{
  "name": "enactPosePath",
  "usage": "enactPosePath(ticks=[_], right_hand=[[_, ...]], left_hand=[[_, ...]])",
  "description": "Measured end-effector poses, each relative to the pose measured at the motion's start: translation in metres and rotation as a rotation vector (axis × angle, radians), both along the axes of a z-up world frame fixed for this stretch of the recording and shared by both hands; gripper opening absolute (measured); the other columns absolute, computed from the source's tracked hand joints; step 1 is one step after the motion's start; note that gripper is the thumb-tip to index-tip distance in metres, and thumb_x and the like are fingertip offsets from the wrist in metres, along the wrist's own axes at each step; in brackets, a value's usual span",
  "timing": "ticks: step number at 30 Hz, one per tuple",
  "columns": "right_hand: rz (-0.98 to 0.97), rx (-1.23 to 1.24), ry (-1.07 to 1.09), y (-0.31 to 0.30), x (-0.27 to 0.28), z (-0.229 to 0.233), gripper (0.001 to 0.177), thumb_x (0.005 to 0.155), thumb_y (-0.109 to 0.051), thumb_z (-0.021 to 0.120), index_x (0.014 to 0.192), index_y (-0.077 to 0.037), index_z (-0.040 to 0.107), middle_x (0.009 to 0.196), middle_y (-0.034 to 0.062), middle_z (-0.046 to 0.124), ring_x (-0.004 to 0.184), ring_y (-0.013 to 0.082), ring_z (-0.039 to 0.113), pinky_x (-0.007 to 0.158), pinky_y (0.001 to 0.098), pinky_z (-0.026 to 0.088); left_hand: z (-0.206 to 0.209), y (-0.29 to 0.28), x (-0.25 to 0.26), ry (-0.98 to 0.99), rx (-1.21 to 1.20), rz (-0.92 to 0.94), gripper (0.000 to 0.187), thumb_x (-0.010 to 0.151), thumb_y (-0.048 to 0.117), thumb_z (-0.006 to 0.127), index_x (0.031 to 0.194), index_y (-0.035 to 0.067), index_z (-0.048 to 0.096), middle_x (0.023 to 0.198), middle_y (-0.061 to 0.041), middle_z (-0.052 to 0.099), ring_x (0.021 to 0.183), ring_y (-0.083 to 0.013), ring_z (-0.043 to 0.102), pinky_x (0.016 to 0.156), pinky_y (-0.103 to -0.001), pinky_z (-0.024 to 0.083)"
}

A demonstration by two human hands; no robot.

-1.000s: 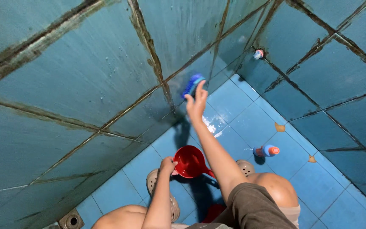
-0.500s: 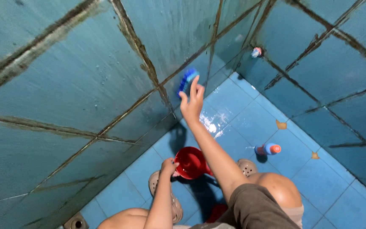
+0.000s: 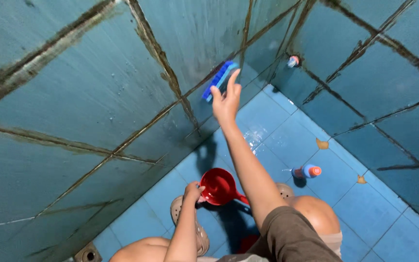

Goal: Scrubbing a tiled bathroom wall using a brush, cleaning solution, and water from a scoop.

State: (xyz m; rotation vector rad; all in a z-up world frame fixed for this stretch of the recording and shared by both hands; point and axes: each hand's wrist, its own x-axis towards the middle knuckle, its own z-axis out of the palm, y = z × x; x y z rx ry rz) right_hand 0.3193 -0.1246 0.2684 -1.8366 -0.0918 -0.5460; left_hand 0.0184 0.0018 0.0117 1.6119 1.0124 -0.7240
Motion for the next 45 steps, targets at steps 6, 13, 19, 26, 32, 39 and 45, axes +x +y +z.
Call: enactPosePath(ticks=[6, 13, 19, 26, 32, 39, 45], right_hand=[[-0.018, 0.011, 0.036, -0.011, 0.015, -0.04, 0.096, 0.091, -0.018, 0.079, 0.165, -0.009, 0.019, 0.093, 0.0057, 0.043, 0.076, 0.0156, 0.046, 0.069, 0.0282, 0.046], [-0.003, 0.011, 0.044, -0.029, 0.035, -0.016, 0.095, 0.091, -0.018, 0.079, 0.165, -0.008, 0.019, 0.094, 0.0055, 0.044, 0.075, 0.0142, 0.047, 0.069, 0.0278, 0.046], [-0.009, 0.05, -0.007, 0.009, -0.014, 0.004, 0.093, 0.093, -0.016, 0.078, 0.165, -0.01, 0.02, 0.096, 0.0057, 0.043, 0.075, 0.0137, 0.046, 0.068, 0.0265, 0.046], [0.05, 0.039, -0.022, -0.016, 0.011, 0.009, 0.095, 0.092, -0.016, 0.079, 0.166, -0.011, 0.018, 0.097, 0.0028, 0.042, 0.078, 0.0123, 0.046, 0.069, 0.0247, 0.045], [-0.053, 0.031, 0.096, -0.008, 0.021, -0.056, 0.095, 0.093, -0.019, 0.08, 0.165, -0.009, 0.018, 0.093, 0.0028, 0.041, 0.077, 0.0125, 0.044, 0.069, 0.0269, 0.044], [-0.025, 0.077, 0.135, 0.025, -0.022, -0.056, 0.097, 0.09, -0.021, 0.081, 0.163, -0.005, 0.02, 0.085, 0.0025, 0.044, 0.07, 0.0106, 0.043, 0.062, 0.0262, 0.045], [0.016, 0.283, 0.34, 0.007, 0.004, -0.085, 0.097, 0.089, -0.021, 0.077, 0.164, -0.005, 0.018, 0.078, -0.0009, 0.041, 0.067, 0.0104, 0.039, 0.058, 0.0275, 0.04]], left_hand=[[-0.005, 0.001, -0.009, -0.124, 0.01, -0.002, 0.035, 0.095, 0.017, 0.071, 0.128, 0.009, 0.061, 0.075, -0.017, 0.075, 0.053, -0.0279, 0.073, 0.044, -0.036, 0.056], [0.01, -0.001, -0.007, -0.061, 0.025, -0.05, 0.026, 0.096, 0.016, 0.068, 0.121, 0.007, 0.066, 0.074, -0.018, 0.075, 0.052, -0.0269, 0.073, 0.044, -0.038, 0.054], [-0.002, 0.003, 0.0, -0.066, -0.045, 0.042, 0.028, 0.095, 0.014, 0.071, 0.12, 0.009, 0.061, 0.079, -0.02, 0.074, 0.054, -0.0297, 0.073, 0.046, -0.041, 0.059], [0.007, -0.001, -0.005, -0.037, -0.006, -0.036, 0.019, 0.095, 0.014, 0.071, 0.11, 0.004, 0.066, 0.074, -0.02, 0.074, 0.052, -0.0283, 0.073, 0.043, -0.04, 0.057], [0.01, -0.002, -0.001, -0.082, -0.014, 0.017, 0.02, 0.096, 0.018, 0.068, 0.115, 0.01, 0.066, 0.073, -0.018, 0.074, 0.052, -0.0277, 0.072, 0.043, -0.037, 0.055], [-0.001, 0.0, -0.003, -0.021, 0.012, 0.005, 0.039, 0.095, 0.018, 0.071, 0.13, 0.013, 0.056, 0.079, -0.019, 0.074, 0.055, -0.0293, 0.073, 0.045, -0.038, 0.055], [-0.001, 0.002, -0.008, -0.098, -0.002, 0.012, 0.032, 0.095, 0.019, 0.071, 0.124, 0.008, 0.065, 0.079, -0.019, 0.075, 0.054, -0.0268, 0.073, 0.045, -0.037, 0.057]])
